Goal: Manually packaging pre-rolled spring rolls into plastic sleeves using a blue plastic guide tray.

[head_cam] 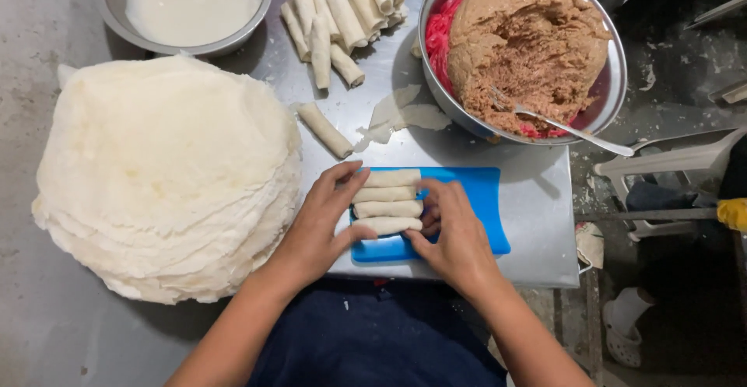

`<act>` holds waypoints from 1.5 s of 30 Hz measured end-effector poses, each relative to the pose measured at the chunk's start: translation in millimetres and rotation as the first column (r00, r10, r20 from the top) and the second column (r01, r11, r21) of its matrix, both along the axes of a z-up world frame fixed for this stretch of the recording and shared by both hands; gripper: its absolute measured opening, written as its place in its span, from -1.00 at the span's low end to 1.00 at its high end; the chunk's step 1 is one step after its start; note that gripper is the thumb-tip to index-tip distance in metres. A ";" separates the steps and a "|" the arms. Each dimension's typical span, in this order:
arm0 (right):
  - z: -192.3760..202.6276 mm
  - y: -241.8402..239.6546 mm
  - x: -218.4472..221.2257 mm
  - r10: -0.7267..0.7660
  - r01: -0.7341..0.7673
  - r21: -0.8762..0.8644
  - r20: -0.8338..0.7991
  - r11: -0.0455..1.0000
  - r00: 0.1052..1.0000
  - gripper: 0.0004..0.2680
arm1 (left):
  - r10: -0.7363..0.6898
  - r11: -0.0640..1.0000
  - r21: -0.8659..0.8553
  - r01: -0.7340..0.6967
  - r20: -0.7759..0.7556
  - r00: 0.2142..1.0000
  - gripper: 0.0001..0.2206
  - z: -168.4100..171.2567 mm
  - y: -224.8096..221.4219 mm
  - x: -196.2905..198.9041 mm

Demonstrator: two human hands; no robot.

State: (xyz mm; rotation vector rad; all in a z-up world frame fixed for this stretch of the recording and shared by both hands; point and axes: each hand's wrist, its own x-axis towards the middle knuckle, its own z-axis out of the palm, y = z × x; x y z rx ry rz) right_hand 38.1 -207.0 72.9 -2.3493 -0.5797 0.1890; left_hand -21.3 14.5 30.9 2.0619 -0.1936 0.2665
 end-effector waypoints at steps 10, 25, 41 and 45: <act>29.9 12.1 32.3 0.113 -0.154 -0.211 -0.195 0.965 0.974 -0.42 | -0.002 0.990 0.142 -0.010 0.080 0.997 -0.30 -13.5 -7.8 1.5; 6.3 77.0 78.5 0.236 -0.236 -0.016 0.090 0.972 0.968 -0.81 | 0.049 0.984 0.160 -0.082 0.201 0.978 -0.42 -9.5 -12.0 -8.8; -12.8 -23.5 -1.9 0.149 -0.160 0.089 0.120 0.983 0.981 -0.94 | -0.069 0.989 0.135 0.064 0.039 0.997 -0.55 -11.5 -13.4 4.5; -14.4 -21.5 -1.6 0.110 -0.126 0.167 0.101 0.978 0.989 -0.94 | -0.091 0.979 0.188 0.084 0.028 0.995 -0.49 -8.4 -13.3 -1.2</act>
